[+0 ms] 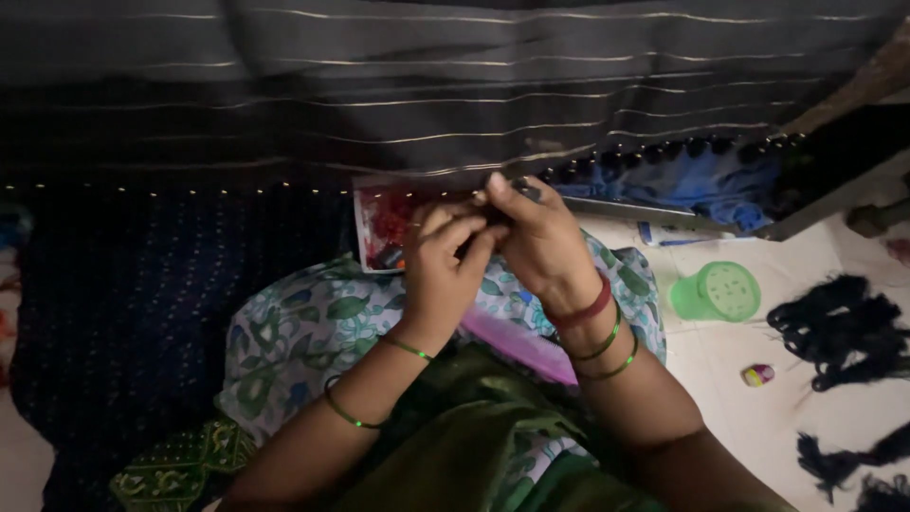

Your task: Attaching and trimming decorative black yarn tassels on the edge of a fabric garment.

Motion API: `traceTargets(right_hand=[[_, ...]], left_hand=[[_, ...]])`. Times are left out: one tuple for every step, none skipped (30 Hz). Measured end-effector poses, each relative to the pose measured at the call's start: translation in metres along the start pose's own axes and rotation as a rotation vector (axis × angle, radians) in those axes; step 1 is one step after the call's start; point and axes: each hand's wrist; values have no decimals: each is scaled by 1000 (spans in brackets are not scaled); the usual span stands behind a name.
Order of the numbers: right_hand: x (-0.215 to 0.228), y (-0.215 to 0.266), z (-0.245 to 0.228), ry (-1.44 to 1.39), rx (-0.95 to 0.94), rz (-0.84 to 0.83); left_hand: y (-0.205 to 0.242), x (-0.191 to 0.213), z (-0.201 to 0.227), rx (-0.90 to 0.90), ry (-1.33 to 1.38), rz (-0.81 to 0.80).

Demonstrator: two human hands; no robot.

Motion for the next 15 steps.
traceTargets(right_hand=[[-3, 1, 5, -3, -1, -10], [-5, 4, 9, 48, 79, 74], [-7, 8, 14, 99, 160, 159], [-11, 9, 16, 99, 158, 159], [-14, 10, 19, 150, 218, 129], [-18, 16, 23, 200, 273, 105], [-5, 21, 30, 201, 264, 115], [9, 27, 37, 211, 239, 122], [24, 34, 44, 222, 214, 130], [12, 37, 34, 215, 185, 148], [1, 38, 24, 394, 184, 119], [-8, 35, 14, 573, 190, 81], [-2, 42, 10, 568, 168, 92], [3, 49, 6, 715, 127, 80], [8, 56, 2, 860, 84, 65]], left_hand=[[-4, 7, 4, -1, -9, 6], [-7, 14, 8, -17, 12, -11], [-10, 19, 11, -33, 32, -28], [-17, 23, 13, -31, 33, -28], [-24, 26, 15, 7, 127, -78], [-27, 29, 17, 52, 226, -132], [-32, 27, 16, 62, 233, -136], [-36, 24, 15, 165, 381, -234], [-40, 21, 13, 266, 530, -331], [-38, 21, 15, 299, 544, -331], [-37, 20, 16, 377, 703, -374], [-40, 20, 14, 444, 860, -416], [-39, 19, 9, 467, 871, -415], [-38, 17, 3, 408, 906, -403], [-37, 16, -2, 350, 941, -389]])
Point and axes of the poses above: each hand's wrist, its own y-axis away from the middle knuckle, its own x-axis out of the back of the hand, z = x × y, and after that the axes turned 13 degrees about -z, right-handed
